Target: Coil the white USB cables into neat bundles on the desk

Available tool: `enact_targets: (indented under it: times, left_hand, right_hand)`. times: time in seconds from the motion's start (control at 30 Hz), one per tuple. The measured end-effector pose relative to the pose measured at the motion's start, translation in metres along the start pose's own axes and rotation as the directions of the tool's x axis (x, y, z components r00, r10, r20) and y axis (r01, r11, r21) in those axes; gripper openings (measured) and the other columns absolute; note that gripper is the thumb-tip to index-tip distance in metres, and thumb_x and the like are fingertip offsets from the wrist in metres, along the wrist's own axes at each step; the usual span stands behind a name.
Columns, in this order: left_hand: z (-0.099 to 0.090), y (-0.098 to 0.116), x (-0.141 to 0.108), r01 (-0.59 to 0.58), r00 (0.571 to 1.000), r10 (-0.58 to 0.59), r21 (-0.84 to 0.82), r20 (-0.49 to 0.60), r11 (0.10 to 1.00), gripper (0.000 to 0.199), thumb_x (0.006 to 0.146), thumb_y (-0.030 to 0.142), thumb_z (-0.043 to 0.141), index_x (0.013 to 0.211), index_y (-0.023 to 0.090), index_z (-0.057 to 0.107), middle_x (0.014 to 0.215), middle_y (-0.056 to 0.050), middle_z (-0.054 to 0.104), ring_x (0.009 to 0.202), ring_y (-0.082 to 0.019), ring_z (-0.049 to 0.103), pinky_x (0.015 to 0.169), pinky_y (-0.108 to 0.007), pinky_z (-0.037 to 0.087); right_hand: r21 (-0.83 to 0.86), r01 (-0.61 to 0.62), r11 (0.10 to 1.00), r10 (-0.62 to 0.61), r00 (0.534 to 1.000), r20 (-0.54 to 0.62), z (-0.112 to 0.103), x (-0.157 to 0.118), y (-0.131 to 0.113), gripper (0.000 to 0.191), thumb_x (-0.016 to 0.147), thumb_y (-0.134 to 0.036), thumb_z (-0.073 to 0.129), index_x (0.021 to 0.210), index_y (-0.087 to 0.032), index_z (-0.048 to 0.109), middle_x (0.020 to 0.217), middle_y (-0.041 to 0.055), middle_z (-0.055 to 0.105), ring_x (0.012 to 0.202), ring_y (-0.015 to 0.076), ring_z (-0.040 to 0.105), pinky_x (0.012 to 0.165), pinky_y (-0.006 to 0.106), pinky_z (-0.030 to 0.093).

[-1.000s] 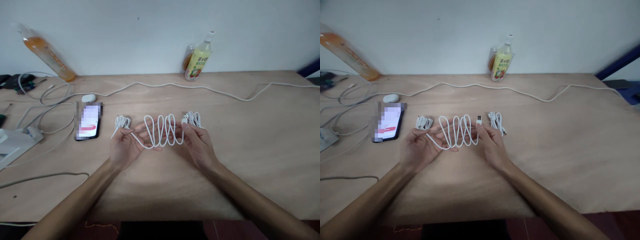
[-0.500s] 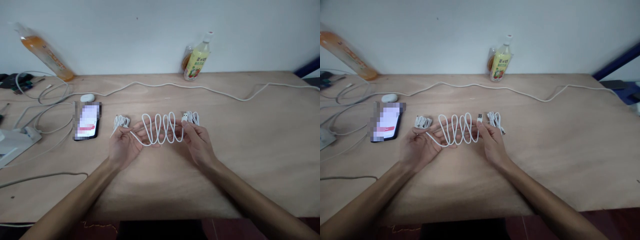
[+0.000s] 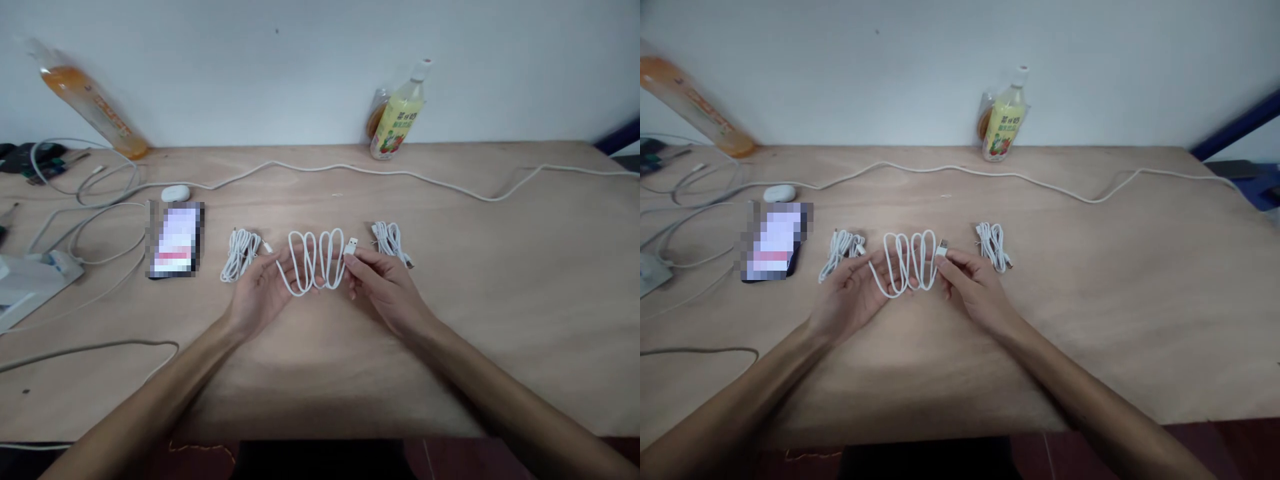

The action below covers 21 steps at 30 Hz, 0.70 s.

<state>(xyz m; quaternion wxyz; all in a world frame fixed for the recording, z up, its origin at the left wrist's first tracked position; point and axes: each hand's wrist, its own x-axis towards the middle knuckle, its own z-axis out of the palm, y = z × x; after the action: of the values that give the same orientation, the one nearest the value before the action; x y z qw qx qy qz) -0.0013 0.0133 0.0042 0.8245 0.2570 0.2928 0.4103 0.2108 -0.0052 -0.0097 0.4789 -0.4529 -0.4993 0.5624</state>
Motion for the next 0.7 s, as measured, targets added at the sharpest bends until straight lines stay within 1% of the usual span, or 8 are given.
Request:
enact_targets:
  times: [0.17, 0.23, 0.3, 0.37, 0.43, 0.5, 0.6, 0.7]
  left_hand:
    - [0.0, -0.006, -0.001, -0.038, 0.998, 0.041, 0.074, -0.052, 0.997, 0.049, 0.099, 0.034, 0.056, 0.139, 0.014, 0.075, 0.128, -0.02, 0.079, 0.112, -0.038, 0.076, 0.097, -0.052, 0.063]
    - [0.001, -0.009, 0.001, -0.051, 0.999, 0.053, 0.143, -0.013, 0.988, 0.046, 0.097, 0.037, 0.06, 0.135, 0.014, 0.076, 0.125, -0.019, 0.08, 0.112, -0.038, 0.075, 0.098, -0.052, 0.062]
    - [0.002, -0.011, 0.003, -0.084, 0.996, 0.073, 0.224, 0.054, 0.971, 0.047, 0.096, 0.042, 0.065, 0.132, 0.014, 0.077, 0.119, -0.019, 0.081, 0.11, -0.038, 0.075, 0.099, -0.051, 0.06]
    - [0.003, -0.013, 0.004, -0.113, 0.991, 0.085, 0.282, 0.107, 0.953, 0.049, 0.096, 0.047, 0.066, 0.132, 0.014, 0.077, 0.112, -0.018, 0.082, 0.106, -0.038, 0.075, 0.097, -0.051, 0.059]
    - [0.002, -0.015, 0.004, -0.106, 0.988, 0.065, 0.308, 0.14, 0.946, 0.051, 0.098, 0.049, 0.064, 0.132, 0.013, 0.076, 0.102, -0.017, 0.081, 0.099, -0.036, 0.075, 0.09, -0.048, 0.059]
    - [0.0, -0.017, 0.002, -0.084, 0.987, 0.032, 0.329, 0.159, 0.941, 0.052, 0.099, 0.05, 0.063, 0.133, 0.013, 0.076, 0.09, -0.014, 0.078, 0.084, -0.03, 0.073, 0.077, -0.041, 0.058]
    - [-0.004, -0.02, -0.002, -0.083, 0.988, 0.023, 0.388, 0.155, 0.918, 0.048, 0.1, 0.051, 0.064, 0.129, 0.013, 0.076, 0.074, -0.005, 0.067, 0.06, -0.018, 0.057, 0.055, -0.029, 0.045]
    - [-0.006, -0.02, -0.006, -0.069, 0.99, 0.004, 0.45, 0.144, 0.89, 0.049, 0.103, 0.058, 0.061, 0.123, 0.015, 0.074, 0.066, 0.002, 0.054, 0.049, -0.011, 0.036, 0.044, -0.025, 0.03]
  right_hand:
    - [0.035, -0.027, 0.999, 0.025, 0.998, 0.049, 0.002, -0.001, 0.0, 0.038, 0.094, -0.056, 0.079, 0.077, -0.023, 0.074, 0.073, -0.0003, 0.069, 0.062, 0.013, 0.056, 0.055, 0.027, 0.048]
    - [0.036, -0.032, 0.999, 0.029, 0.997, 0.076, 0.003, -0.001, -0.001, 0.037, 0.094, -0.054, 0.079, 0.076, -0.022, 0.074, 0.072, 0.0002, 0.071, 0.06, 0.0126, 0.058, 0.055, 0.026, 0.049]
    - [0.029, -0.032, 0.999, 0.029, 0.994, 0.102, 0.004, -0.002, -0.001, 0.036, 0.094, -0.052, 0.08, 0.076, -0.022, 0.073, 0.072, 0.0006, 0.074, 0.058, 0.0121, 0.059, 0.056, 0.026, 0.05]
    - [0.02, -0.03, 0.999, 0.027, 0.991, 0.134, 0.005, -0.004, -0.002, 0.036, 0.096, -0.052, 0.079, 0.077, -0.022, 0.071, 0.071, 0.0004, 0.074, 0.054, 0.0113, 0.057, 0.053, 0.026, 0.049]
    - [0.002, -0.023, 1.0, 0.023, 0.984, 0.179, 0.008, -0.006, -0.002, 0.035, 0.098, -0.052, 0.076, 0.08, -0.022, 0.071, 0.068, -0.001, 0.072, 0.051, 0.0107, 0.053, 0.05, 0.026, 0.045]
    - [-0.032, 0.001, 0.999, 0.006, 0.977, 0.215, 0.01, -0.009, -0.002, 0.032, 0.099, -0.05, 0.074, 0.083, -0.023, 0.071, 0.063, -0.0033, 0.067, 0.05, 0.0109, 0.051, 0.049, 0.025, 0.041]
    - [-0.119, 0.063, 0.991, -0.037, 0.976, 0.214, 0.012, -0.013, -0.001, 0.031, 0.1, -0.046, 0.073, 0.079, -0.024, 0.067, 0.062, -0.0053, 0.06, 0.054, 0.0116, 0.051, 0.053, 0.027, 0.039]
    - [-0.26, 0.161, 0.952, -0.111, 0.974, 0.198, 0.013, -0.016, 0.001, 0.025, 0.1, -0.042, 0.073, 0.082, -0.024, 0.068, 0.067, -0.0051, 0.059, 0.058, 0.0122, 0.049, 0.056, 0.028, 0.039]
